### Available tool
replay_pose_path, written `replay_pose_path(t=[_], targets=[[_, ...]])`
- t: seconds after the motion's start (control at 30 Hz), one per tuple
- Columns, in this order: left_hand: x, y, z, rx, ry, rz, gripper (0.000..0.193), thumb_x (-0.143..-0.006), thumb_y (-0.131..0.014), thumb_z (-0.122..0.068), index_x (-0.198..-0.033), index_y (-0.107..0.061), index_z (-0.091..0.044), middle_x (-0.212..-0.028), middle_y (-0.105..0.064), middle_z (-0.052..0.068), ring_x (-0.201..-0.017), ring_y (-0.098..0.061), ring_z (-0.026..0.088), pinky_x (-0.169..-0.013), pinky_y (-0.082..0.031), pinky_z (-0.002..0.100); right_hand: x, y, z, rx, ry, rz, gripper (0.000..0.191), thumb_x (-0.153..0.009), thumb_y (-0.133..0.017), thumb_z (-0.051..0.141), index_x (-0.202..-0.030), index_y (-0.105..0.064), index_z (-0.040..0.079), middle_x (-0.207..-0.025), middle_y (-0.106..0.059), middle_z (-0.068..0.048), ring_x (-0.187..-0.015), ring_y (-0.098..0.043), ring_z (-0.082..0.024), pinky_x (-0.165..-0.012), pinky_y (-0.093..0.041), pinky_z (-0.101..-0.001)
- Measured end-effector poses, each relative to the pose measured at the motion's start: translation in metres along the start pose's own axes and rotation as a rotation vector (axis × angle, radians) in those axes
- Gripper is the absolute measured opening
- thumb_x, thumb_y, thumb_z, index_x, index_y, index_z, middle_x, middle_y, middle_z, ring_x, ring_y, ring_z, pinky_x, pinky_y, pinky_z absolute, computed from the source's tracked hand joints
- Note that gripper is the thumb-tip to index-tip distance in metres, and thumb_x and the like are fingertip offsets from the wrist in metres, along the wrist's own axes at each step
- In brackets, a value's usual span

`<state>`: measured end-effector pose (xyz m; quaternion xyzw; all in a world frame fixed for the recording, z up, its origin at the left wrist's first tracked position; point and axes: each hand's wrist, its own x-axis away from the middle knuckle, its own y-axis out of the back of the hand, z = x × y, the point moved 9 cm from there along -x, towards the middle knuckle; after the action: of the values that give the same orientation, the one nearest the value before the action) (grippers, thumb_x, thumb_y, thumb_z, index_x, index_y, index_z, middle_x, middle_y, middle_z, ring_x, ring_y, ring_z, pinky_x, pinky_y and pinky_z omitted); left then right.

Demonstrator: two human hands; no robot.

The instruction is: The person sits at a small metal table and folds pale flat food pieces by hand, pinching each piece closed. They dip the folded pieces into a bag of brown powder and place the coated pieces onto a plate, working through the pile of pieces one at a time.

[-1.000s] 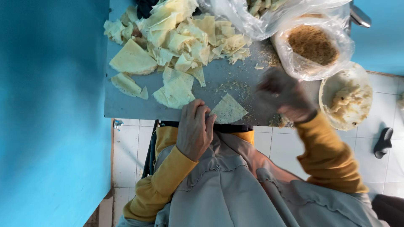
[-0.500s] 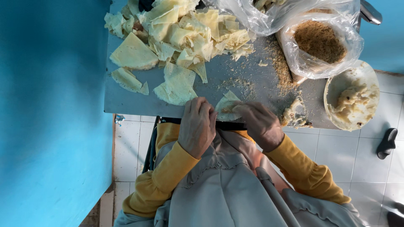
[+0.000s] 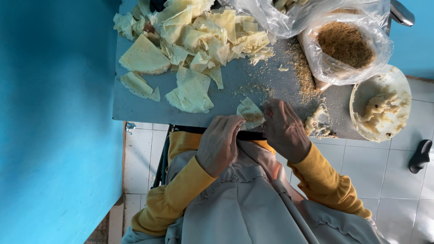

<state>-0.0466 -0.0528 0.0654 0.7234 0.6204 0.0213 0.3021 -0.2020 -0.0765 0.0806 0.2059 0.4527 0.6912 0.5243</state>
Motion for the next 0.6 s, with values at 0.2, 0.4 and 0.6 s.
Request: replay_pose_path(t=[0.2, 0.4, 0.6], targets=[[0.004, -0.006, 0.005, 0.014, -0.056, 0.091, 0.031, -0.093, -0.066, -0.002, -0.124, -0.062, -0.001, -0.124, -0.065, 0.013, -0.116, -0.061, 0.033, -0.099, -0.052, 0.041, 0.003, 0.006, 0.0, -0.187, -0.067, 0.052, 0.032, -0.095, -0.044, -0.014, -0.125, -0.047, 0.0, -0.099, -0.06, -0.014, -0.087, -0.066, -0.029, -0.082, -0.055, -0.0359], [0.005, -0.014, 0.013, 0.021, -0.054, 0.122, 0.031, -0.092, -0.07, -0.004, -0.121, -0.061, 0.002, -0.13, -0.057, 0.014, -0.119, -0.06, 0.032, -0.101, -0.052, 0.038, 0.001, 0.001, 0.005, -0.192, -0.083, 0.068, 0.03, -0.097, -0.05, -0.01, -0.126, -0.048, -0.001, -0.104, -0.067, -0.016, -0.094, -0.072, -0.029, -0.08, -0.057, -0.0344], [0.006, -0.017, 0.014, -0.056, -0.165, 0.11, 0.026, -0.095, -0.07, -0.006, -0.118, -0.062, 0.002, -0.125, -0.06, 0.011, -0.116, -0.061, 0.028, -0.1, -0.053, 0.037, -0.002, -0.001, 0.027, -0.024, 0.09, 0.063, 0.031, -0.093, -0.066, -0.003, -0.122, -0.055, 0.002, -0.109, -0.07, -0.013, -0.097, -0.072, -0.031, -0.087, -0.057, -0.0394]])
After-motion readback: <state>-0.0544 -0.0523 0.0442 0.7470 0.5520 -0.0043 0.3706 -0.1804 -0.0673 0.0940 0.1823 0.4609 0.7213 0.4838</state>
